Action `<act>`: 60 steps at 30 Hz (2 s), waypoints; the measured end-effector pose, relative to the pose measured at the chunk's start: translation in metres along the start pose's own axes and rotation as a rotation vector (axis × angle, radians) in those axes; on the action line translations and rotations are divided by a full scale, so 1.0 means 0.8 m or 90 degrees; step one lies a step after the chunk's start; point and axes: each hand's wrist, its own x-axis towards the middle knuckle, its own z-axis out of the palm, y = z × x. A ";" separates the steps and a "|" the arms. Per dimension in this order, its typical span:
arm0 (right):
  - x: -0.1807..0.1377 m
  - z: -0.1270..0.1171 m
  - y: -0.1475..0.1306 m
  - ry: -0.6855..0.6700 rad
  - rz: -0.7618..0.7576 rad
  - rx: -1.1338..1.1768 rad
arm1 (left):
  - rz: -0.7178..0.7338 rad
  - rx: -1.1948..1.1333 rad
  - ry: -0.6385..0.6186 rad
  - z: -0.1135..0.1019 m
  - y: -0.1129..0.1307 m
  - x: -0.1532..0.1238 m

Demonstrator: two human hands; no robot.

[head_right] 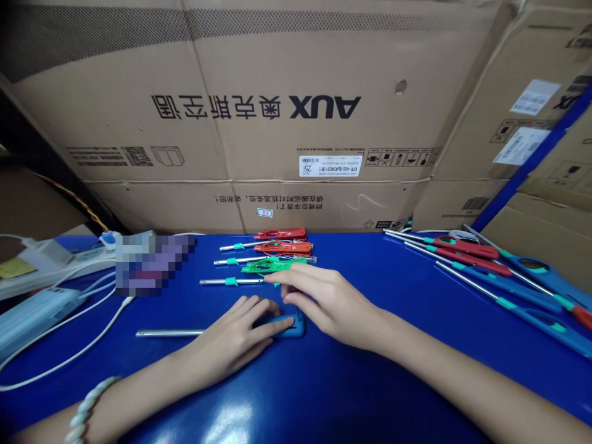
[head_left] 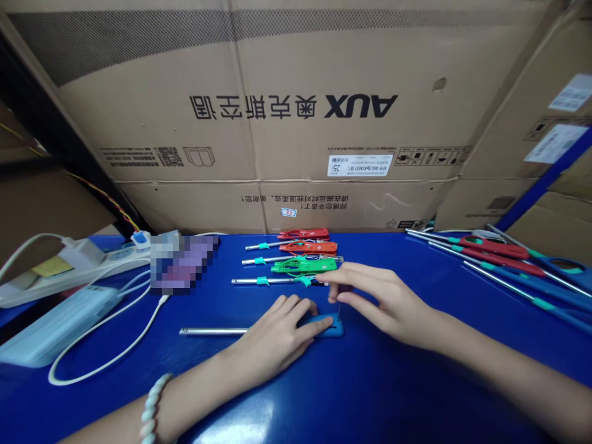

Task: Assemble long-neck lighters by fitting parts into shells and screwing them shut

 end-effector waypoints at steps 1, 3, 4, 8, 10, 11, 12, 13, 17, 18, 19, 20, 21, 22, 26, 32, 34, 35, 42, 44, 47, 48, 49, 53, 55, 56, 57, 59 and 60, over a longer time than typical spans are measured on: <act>-0.001 0.003 0.002 0.030 -0.007 -0.053 | 0.002 0.000 0.002 0.000 0.000 0.000; -0.004 0.009 0.005 0.096 -0.035 -0.171 | 0.002 -0.002 0.003 0.000 0.000 0.000; -0.004 0.010 0.005 0.112 -0.050 -0.209 | 0.002 -0.001 0.001 -0.001 0.000 0.000; 0.000 -0.004 -0.002 0.004 -0.010 -0.082 | 0.003 0.002 0.000 -0.002 0.002 0.001; 0.002 -0.008 -0.004 -0.046 0.013 0.001 | 0.002 0.003 0.000 -0.002 0.002 0.001; 0.003 -0.007 -0.004 -0.041 0.011 0.000 | 0.002 0.004 0.000 -0.002 0.002 0.001; 0.002 -0.003 -0.003 -0.016 0.003 -0.029 | 0.002 0.005 0.002 -0.001 0.001 0.001; 0.001 0.002 -0.001 0.021 -0.008 -0.077 | 0.003 0.007 0.003 -0.001 0.001 0.001; -0.004 0.015 0.002 0.128 -0.061 -0.237 | 0.005 0.013 0.008 -0.001 0.001 0.001; -0.003 0.013 0.000 0.108 -0.057 -0.227 | 0.004 0.011 0.007 -0.001 0.001 0.001; -0.002 0.008 -0.002 0.072 -0.038 -0.196 | 0.003 0.009 0.006 -0.002 0.001 0.001; -0.001 0.003 -0.004 0.024 -0.010 -0.142 | 0.003 0.006 0.006 -0.002 0.001 0.001; 0.000 -0.002 -0.006 -0.016 0.020 -0.084 | 0.002 0.003 0.004 -0.003 0.001 0.002; 0.000 -0.004 -0.006 -0.041 0.040 -0.035 | 0.002 0.001 0.000 -0.003 0.001 0.002; -0.001 0.010 -0.001 0.027 0.026 -0.028 | 0.000 0.007 -0.010 -0.003 0.002 0.002; 0.000 0.016 -0.004 0.066 -0.025 -0.158 | 0.006 0.012 0.017 -0.003 0.002 0.002; 0.003 0.003 -0.008 -0.001 -0.008 -0.063 | 0.007 0.007 0.012 -0.003 0.002 0.002; 0.004 -0.002 -0.008 -0.027 -0.006 -0.009 | 0.007 0.009 0.012 -0.003 0.002 0.002; -0.006 0.019 0.001 0.144 -0.085 -0.171 | 0.010 0.015 0.014 -0.003 0.002 0.001; -0.007 0.020 0.001 0.155 -0.097 -0.238 | 0.004 0.012 0.005 -0.004 0.002 0.002; -0.002 0.007 -0.002 0.086 -0.044 -0.144 | -0.004 0.004 -0.014 -0.004 0.002 0.002; -0.001 0.002 -0.003 0.050 -0.020 -0.086 | -0.005 0.003 -0.019 -0.004 0.002 0.002; 0.001 -0.002 -0.004 0.021 -0.005 -0.034 | -0.005 0.003 -0.019 -0.004 0.002 0.002; -0.003 0.001 -0.003 0.042 -0.028 -0.037 | 0.003 0.007 0.005 -0.002 0.001 0.001; -0.008 0.011 -0.003 0.099 -0.067 -0.149 | 0.005 0.013 0.009 -0.001 0.001 0.001; -0.010 0.015 -0.003 0.125 -0.085 -0.204 | 0.004 0.015 0.008 -0.001 0.001 0.002; -0.010 0.017 -0.004 0.145 -0.097 -0.244 | 0.004 0.017 0.005 -0.001 0.001 0.002; -0.008 0.015 -0.005 0.147 -0.088 -0.246 | 0.003 0.011 -0.002 -0.002 0.001 0.002; -0.006 0.011 -0.006 0.127 -0.068 -0.207 | 0.003 0.005 -0.005 -0.002 0.002 0.002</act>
